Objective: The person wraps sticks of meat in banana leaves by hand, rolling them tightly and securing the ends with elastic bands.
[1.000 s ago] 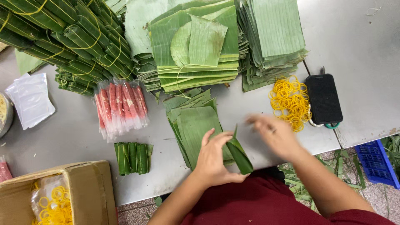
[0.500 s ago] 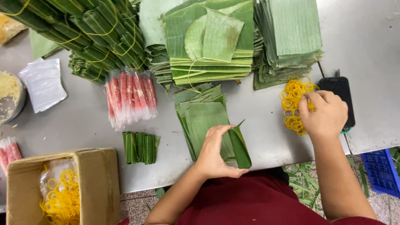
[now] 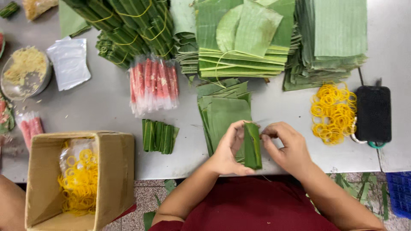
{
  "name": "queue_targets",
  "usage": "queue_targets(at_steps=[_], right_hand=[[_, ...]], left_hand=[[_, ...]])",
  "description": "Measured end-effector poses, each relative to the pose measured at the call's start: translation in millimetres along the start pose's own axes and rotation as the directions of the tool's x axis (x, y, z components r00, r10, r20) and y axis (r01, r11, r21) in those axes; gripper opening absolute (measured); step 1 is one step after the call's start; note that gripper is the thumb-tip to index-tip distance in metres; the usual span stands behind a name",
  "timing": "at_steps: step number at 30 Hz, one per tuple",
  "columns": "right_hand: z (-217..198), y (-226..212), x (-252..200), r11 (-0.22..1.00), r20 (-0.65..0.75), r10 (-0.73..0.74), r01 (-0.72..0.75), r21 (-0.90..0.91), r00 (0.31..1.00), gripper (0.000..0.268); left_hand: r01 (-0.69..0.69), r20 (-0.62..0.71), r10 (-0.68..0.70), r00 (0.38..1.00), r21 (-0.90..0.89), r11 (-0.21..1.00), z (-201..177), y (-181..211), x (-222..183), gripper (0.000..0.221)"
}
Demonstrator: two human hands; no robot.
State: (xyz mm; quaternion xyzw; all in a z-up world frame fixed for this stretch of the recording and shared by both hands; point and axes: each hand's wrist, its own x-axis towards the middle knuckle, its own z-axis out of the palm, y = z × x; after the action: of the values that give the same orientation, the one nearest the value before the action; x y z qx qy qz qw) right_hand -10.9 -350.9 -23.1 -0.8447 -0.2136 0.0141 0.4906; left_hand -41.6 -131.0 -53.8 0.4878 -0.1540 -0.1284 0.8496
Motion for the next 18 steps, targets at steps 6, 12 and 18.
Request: queue_targets(at_steps=[6,12,18], right_hand=[[10,-2,40,0.491,0.344,0.25,-0.424,0.761,0.905,0.012],[24,-21,37,0.984,0.252,0.155,-0.173,0.05,0.955,0.013],[35,-18,44,0.752,0.377,0.111,-0.326,0.573,0.92,0.013]], left_hand=[[-0.071,0.06,0.066,0.996,0.086,0.994,-17,22,-27,0.114],[-0.091,-0.132,0.084,0.988,-0.043,0.995,-26,21,-28,0.113],[-0.016,-0.164,-0.022,0.986,-0.228,0.974,-25,30,-32,0.115]])
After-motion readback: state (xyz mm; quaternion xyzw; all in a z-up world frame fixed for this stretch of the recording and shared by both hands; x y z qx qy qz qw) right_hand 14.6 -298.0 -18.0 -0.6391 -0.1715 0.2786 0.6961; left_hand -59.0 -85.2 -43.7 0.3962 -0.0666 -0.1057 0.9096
